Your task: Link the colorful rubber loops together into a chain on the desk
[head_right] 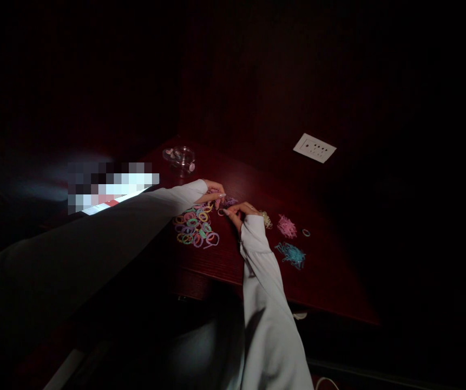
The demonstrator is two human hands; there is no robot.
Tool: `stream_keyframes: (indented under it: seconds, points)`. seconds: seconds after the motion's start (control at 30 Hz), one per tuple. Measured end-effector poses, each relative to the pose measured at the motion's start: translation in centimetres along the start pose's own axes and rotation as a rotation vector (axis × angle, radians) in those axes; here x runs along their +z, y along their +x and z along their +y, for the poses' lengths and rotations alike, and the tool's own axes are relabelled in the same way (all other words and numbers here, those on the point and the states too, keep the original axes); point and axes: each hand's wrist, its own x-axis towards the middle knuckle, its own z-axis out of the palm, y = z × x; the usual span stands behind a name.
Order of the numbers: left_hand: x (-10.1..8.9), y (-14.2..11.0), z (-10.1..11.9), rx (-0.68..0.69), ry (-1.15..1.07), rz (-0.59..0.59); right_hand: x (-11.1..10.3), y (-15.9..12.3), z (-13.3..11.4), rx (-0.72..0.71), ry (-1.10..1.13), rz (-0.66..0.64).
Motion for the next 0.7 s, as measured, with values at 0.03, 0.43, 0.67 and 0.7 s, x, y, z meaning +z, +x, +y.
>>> stream_keyframes:
  seconds: [0.03, 0.43, 0.67, 0.7]
  points:
    - [0.0, 0.0, 0.0, -0.003, 0.008, 0.000, -0.1, 0.3, 0.3, 0.016, -0.016, 0.046]
    - [-0.1, 0.3, 0.1, -0.050, 0.038, 0.027, 0.6, 0.6, 2.7, -0.089, -0.210, 0.064]
    - [-0.1, 0.5, -0.3, -0.042, 0.015, 0.023, 0.8, -0.2, 0.3, -0.242, -0.165, -0.141]
    - [-0.1, 0.6, -0.2, -0.046, 0.009, 0.015, 0.8, -0.3, 0.1, -0.244, -0.141, -0.152]
